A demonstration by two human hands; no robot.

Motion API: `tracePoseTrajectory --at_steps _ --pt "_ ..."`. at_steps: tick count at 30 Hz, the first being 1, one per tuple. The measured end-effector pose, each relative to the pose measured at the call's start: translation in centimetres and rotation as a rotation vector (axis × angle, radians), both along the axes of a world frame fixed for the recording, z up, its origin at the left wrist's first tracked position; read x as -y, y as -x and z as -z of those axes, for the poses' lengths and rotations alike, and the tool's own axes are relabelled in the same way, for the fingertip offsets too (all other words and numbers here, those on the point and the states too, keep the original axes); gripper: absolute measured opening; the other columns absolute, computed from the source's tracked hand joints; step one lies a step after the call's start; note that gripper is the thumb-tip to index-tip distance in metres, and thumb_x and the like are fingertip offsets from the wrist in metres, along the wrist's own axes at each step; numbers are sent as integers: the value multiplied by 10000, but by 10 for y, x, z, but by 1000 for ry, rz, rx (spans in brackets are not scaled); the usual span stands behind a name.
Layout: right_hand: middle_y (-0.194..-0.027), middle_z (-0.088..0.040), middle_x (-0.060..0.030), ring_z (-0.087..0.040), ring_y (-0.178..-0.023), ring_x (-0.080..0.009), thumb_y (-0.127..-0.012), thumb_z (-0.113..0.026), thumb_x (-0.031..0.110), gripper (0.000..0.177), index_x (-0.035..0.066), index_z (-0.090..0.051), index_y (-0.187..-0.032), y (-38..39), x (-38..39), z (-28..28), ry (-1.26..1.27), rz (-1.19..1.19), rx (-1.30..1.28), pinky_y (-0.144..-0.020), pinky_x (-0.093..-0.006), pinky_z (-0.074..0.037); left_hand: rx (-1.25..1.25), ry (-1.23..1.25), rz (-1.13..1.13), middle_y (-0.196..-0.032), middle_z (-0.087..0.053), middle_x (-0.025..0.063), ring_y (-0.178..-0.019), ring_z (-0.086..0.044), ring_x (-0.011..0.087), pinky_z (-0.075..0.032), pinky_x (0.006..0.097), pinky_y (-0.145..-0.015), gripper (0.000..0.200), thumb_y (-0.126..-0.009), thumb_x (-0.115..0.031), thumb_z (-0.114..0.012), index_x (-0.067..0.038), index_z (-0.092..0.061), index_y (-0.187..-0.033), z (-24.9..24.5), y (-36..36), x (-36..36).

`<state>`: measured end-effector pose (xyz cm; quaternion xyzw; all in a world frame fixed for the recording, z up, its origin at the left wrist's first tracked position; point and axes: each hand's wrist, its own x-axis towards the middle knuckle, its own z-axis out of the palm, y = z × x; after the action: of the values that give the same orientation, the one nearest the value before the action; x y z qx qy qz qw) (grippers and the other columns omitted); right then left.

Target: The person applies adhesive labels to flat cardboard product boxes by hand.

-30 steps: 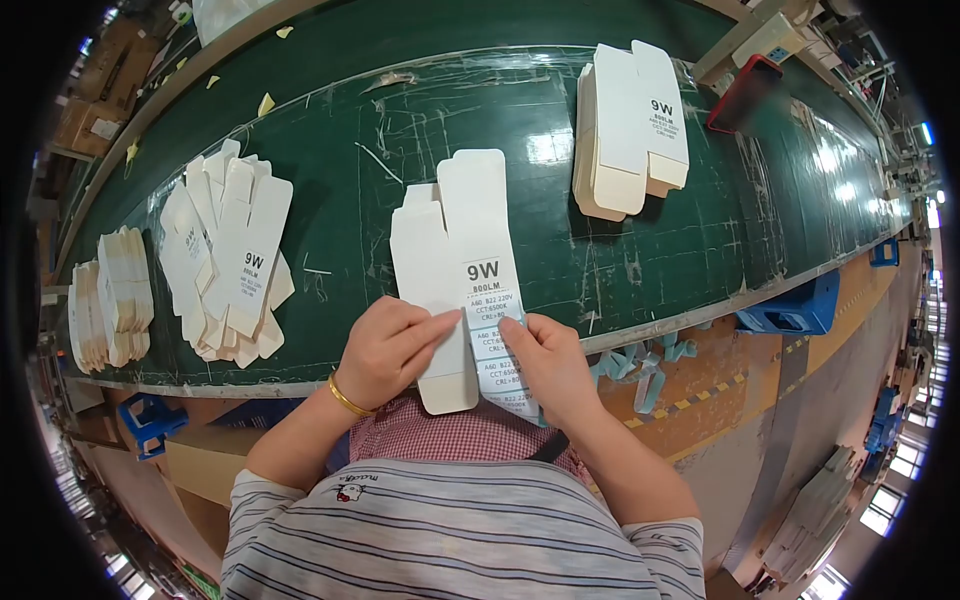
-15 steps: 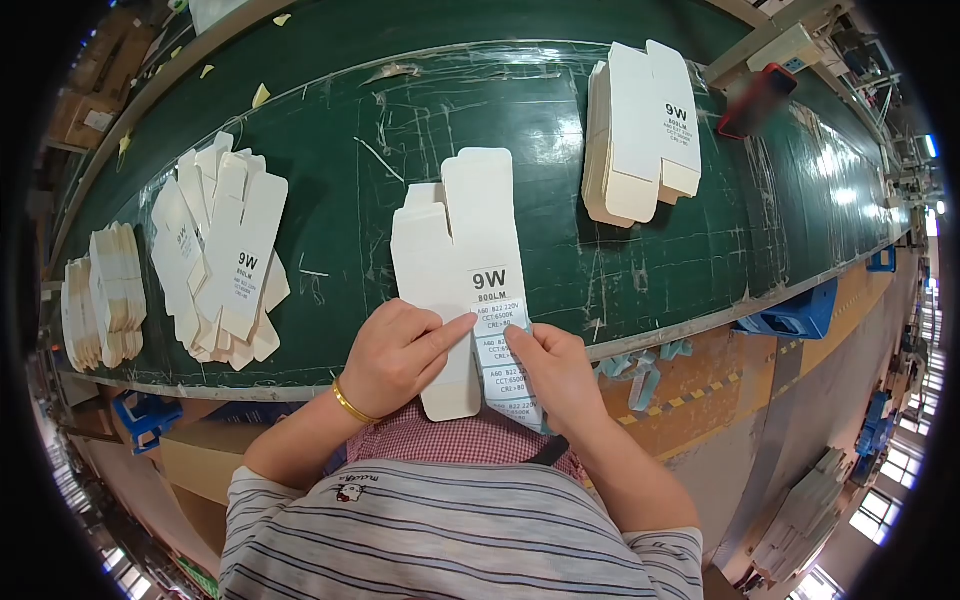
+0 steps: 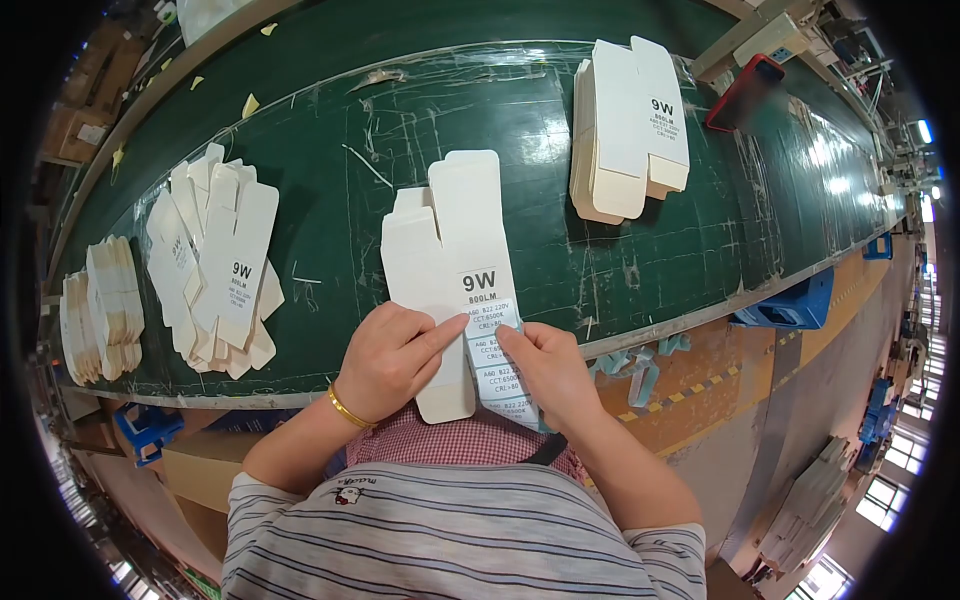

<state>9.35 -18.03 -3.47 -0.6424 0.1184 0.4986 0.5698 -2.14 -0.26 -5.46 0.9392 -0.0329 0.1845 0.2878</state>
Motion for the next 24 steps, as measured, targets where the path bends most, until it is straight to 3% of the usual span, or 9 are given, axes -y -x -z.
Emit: tracePoseTrajectory --at_steps 24 --pt "-796 -671 -40 -571 -626 -53 -963 -628 188 253 -60 -673 -942 0 6 10 8 -42 20 -534 -218 -451 -104 -121 45 -742 -465 31 -685 -483 198 -457 316 -618 426 -766 -68 -640 -88 -673 -1190 -7 -9 -1"
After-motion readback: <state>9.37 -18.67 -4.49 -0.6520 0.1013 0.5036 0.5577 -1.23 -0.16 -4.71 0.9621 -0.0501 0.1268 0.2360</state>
